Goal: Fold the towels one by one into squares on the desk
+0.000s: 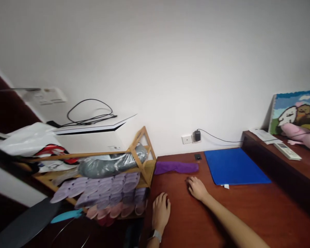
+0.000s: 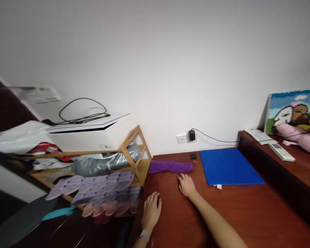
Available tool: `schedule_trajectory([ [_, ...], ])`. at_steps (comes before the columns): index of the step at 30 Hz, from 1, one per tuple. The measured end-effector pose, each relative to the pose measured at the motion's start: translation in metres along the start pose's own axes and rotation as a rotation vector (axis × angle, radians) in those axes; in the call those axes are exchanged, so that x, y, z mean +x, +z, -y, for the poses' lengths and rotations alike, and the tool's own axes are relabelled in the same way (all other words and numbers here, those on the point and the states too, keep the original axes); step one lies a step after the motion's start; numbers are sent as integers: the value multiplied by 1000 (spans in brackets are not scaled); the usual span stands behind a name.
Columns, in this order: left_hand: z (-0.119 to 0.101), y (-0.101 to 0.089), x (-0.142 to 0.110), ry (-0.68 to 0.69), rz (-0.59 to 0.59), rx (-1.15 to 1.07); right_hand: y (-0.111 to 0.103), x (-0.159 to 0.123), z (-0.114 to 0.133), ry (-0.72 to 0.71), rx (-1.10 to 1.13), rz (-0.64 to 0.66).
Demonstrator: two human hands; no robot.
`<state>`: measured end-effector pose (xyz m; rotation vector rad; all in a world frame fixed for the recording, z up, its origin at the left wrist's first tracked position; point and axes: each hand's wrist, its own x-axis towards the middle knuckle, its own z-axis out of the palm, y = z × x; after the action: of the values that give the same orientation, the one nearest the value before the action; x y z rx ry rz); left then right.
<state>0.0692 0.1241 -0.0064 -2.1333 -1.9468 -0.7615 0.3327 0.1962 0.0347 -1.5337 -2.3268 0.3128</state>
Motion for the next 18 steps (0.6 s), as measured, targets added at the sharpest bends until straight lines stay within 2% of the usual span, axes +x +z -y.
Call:
schedule_trajectory([
  [4,-5,-5,-5,-42,28,-12,20,56,19,132,-147,2],
  [6,-5,-6,-7,-52,28,-14,25,71,18,188,-178,-1],
  [10,-6,-6,-8,-61,37,-24,26,87,12,189,-202,5],
  [14,-9,-8,-7,-69,42,-33,21,76,20,162,-199,23],
  [16,-10,-10,-6,-73,49,-39,21,54,33,142,-178,41],
  [18,-11,-11,-5,-76,62,-53,22,19,52,119,-154,63],
])
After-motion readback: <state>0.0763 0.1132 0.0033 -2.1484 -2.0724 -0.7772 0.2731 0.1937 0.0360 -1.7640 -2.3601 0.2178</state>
